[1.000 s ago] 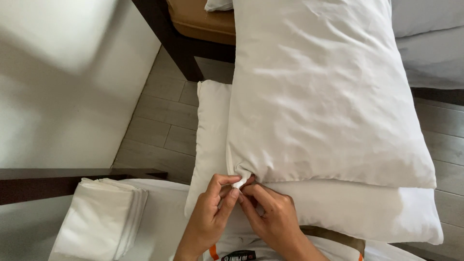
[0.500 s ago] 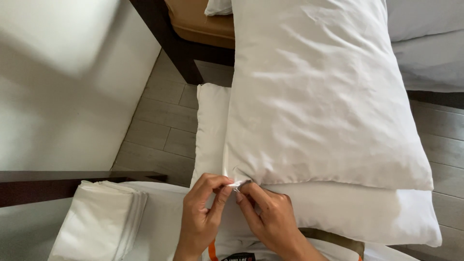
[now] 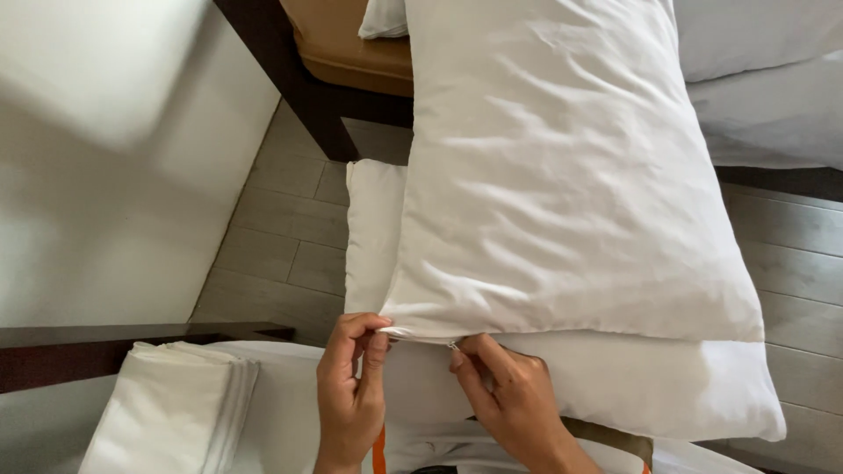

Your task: The person inserts a white pillow into a dark blue pillowcase with star and 'zzz' patterns. They hold the pillow on their lap, pull the case over the pillow, and tuck the corners to fit it properly.

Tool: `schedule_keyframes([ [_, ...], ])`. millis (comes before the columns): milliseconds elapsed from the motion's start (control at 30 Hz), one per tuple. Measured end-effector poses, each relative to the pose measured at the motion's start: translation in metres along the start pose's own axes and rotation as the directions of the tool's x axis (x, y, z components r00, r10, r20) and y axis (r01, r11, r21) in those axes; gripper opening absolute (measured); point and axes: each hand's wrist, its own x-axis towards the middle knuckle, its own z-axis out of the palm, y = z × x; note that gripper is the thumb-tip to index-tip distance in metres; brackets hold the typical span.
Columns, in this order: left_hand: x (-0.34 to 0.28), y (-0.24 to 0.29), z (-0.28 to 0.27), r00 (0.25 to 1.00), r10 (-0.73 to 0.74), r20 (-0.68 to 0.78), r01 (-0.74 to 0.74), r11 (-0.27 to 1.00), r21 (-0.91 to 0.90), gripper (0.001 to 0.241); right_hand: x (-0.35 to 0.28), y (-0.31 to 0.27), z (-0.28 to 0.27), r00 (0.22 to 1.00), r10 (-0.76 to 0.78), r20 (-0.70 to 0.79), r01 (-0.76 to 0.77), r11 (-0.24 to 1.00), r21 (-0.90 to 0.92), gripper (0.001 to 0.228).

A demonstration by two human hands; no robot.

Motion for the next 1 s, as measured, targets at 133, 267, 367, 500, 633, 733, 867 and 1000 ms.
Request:
schedule_keyframes([
  [133,0.0,0.001,0.002,0.999,-0.032,-0.03,0.032,0.999,0.014,0.014,-0.005,0.007,-0.009,0.998,0.052,-0.02,-0.052,0.999,-0.002,0.005],
  [267,0.0,-0.002,0.003,0.998,0.02,-0.062,-0.016,0.998,0.069,0.013,-0.011,0.016,-0.018,0.993,0.101,-0.059,-0.101,0.995,-0.001,0.007],
  [367,0.001,-0.004,0.003,0.998,0.003,-0.063,0.001,0.999,0.054,0.015,-0.014,0.028,-0.023,0.987,0.123,-0.104,-0.126,0.992,-0.03,0.007],
  [500,0.0,-0.008,0.004,0.998,-0.008,-0.064,0.013,0.998,0.068,0.015,-0.016,0.031,-0.033,0.973,0.207,-0.106,-0.214,0.975,-0.064,0.008],
  [633,0.001,-0.004,0.007,0.976,0.205,-0.073,-0.161,0.905,0.393,0.017,-0.017,0.035,-0.043,0.979,0.162,-0.122,-0.172,0.983,-0.072,0.005],
  [733,-0.008,-0.004,0.015,0.899,0.438,0.007,-0.336,0.68,0.651,0.024,-0.017,0.035,-0.046,0.981,0.158,-0.117,-0.168,0.983,-0.081,0.005],
  [867,-0.027,0.003,0.043,0.831,0.449,0.33,-0.546,0.537,0.644,0.041,-0.018,0.029,-0.044,0.985,0.115,-0.127,-0.122,0.991,-0.051,0.003],
  [1000,-0.01,0.016,0.075,0.798,0.495,0.343,-0.579,0.477,0.661,0.03,-0.017,0.021,-0.043,0.989,0.094,-0.116,-0.094,0.996,0.001,0.008],
])
